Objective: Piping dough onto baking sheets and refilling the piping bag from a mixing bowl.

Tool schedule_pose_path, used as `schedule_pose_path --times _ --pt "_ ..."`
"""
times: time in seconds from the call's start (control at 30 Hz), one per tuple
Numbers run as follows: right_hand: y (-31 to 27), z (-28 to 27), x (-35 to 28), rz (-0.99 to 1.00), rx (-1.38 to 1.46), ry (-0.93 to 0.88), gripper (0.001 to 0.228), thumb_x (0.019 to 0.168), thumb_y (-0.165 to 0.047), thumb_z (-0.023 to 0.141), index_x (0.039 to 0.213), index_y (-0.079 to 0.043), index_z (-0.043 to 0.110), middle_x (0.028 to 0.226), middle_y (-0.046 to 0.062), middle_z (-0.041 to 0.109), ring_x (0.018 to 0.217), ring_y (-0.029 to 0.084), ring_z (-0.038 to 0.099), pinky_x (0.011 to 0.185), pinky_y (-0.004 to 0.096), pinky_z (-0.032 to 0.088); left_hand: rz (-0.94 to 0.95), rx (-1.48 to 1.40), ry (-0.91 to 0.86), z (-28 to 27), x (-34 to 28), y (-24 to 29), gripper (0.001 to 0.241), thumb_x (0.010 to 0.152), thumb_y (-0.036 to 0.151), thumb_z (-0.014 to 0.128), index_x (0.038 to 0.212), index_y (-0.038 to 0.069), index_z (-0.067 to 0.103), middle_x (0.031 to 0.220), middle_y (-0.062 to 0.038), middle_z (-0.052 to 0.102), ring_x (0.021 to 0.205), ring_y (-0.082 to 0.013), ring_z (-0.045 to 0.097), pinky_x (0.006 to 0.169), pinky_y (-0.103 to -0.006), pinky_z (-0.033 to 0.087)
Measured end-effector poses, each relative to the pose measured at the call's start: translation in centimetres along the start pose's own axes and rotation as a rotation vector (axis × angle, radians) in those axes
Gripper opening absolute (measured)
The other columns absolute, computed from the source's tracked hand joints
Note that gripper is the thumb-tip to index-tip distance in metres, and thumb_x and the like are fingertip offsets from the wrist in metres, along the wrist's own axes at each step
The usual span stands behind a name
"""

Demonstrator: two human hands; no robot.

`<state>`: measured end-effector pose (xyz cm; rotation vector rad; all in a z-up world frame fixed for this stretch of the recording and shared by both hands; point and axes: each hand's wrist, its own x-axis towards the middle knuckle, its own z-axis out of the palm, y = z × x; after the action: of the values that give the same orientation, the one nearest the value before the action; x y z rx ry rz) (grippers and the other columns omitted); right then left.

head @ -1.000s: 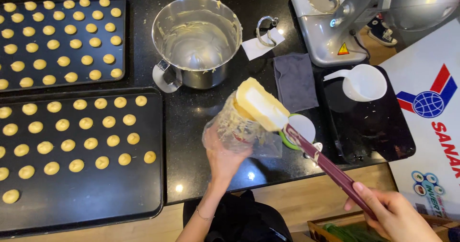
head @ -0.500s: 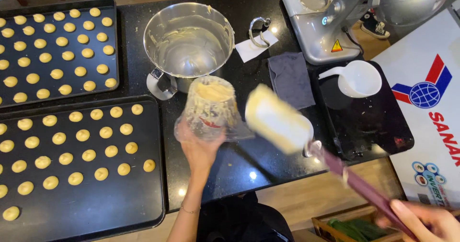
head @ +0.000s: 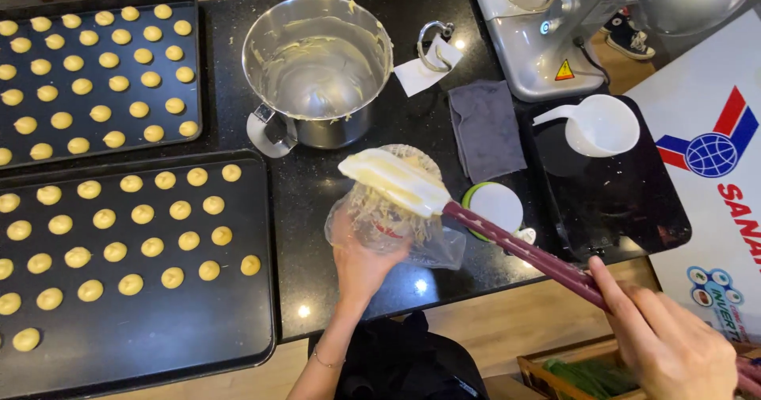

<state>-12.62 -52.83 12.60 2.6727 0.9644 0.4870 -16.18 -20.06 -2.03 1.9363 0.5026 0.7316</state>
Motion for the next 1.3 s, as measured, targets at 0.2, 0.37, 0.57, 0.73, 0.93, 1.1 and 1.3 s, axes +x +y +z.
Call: schedule_pose_path --times 0.2,0.37,0.57,0.73,0.93,1.1,1.3 --pt "5.7 1.8 -3.5 -0.167 0.121 -0.165 0.065 0.079 -0.006 0.072 0.141 -0.012 0.058 0.079 0.001 0.064 0.064 0.009 0.063 0.063 0.032 0.053 -0.078 -0.11 0.005 0.2 -0.5 -0.7 0.087 0.06 0.027 0.095 0.133 0.002 0.055 0.121 -0.017 0.069 0.112 -0.0301 0.07 0.097 -0.0404 0.056" --pt "14.5 10.4 -10.8 -0.176 0.306 -0.106 0.065 0.078 -0.006 0.066 0.143 -0.008 0.056 0.092 0.006 0.072 0.073 0.011 0.066 0.075 0.034 0.055 -0.096 -0.012 0.039 0.6 -0.8 -3.8 0.097 0.058 0.03 0.098 0.136 -0.002 0.05 0.124 -0.023 0.065 0.114 -0.0344 0.065 0.097 -0.0425 0.053" --pt "12.2 11.2 -10.3 0.298 0.644 -0.433 0.044 0.097 -0.025 0.063 0.139 -0.014 0.066 0.087 0.007 0.071 0.072 0.01 0.068 0.069 0.027 0.056 -0.139 -0.092 0.093 0.8 0.2 -5.1 0.104 0.06 0.033 0.096 0.141 -0.008 0.044 0.132 -0.025 0.062 0.117 -0.0323 0.065 0.101 -0.0412 0.053" --pt "1.8 7.1 -5.2 0.75 1.085 -0.727 0.034 0.106 -0.031 0.055 0.126 -0.013 0.075 0.064 0.007 0.055 0.054 0.015 0.051 0.049 0.032 0.042 -0.186 -0.103 0.002 2.3 -1.2 -4.0 0.112 0.057 0.034 0.096 0.144 -0.01 0.039 0.13 -0.025 0.062 0.116 -0.0309 0.065 0.099 -0.0401 0.053" --pt "2.4 8.9 -5.0 1.002 1.166 -1.012 0.044 0.107 -0.038 0.058 0.103 0.001 0.078 0.059 0.007 0.047 0.054 0.017 0.045 0.051 0.034 0.037 -0.083 -0.121 0.066 0.7 0.2 -3.8 0.105 0.056 0.031 0.096 0.139 -0.006 0.045 0.129 -0.022 0.062 0.118 -0.0321 0.064 0.1 -0.042 0.053" --pt "6.8 8.0 -8.2 0.735 0.848 -1.307 0.048 0.11 -0.045 0.051 0.1 -0.01 0.083 0.064 0.016 0.043 0.056 0.021 0.047 0.057 0.033 0.042 0.235 0.065 0.148 -1.5 2.2 -4.3 0.104 0.053 0.031 0.101 0.139 0.0 0.052 0.129 -0.02 0.059 0.124 -0.0393 0.057 0.107 -0.0481 0.046" --pt "9.8 10.8 -12.3 0.611 1.07 -0.618 0.03 0.103 -0.023 0.064 0.11 0.004 0.074 0.093 0.02 0.074 0.082 0.024 0.069 0.076 0.035 0.054 0.15 0.095 0.254 -2.2 3.6 -8.2 0.103 0.057 0.027 0.098 0.141 -0.003 0.047 0.134 -0.024 0.056 0.127 -0.0395 0.054 0.11 -0.0474 0.044"
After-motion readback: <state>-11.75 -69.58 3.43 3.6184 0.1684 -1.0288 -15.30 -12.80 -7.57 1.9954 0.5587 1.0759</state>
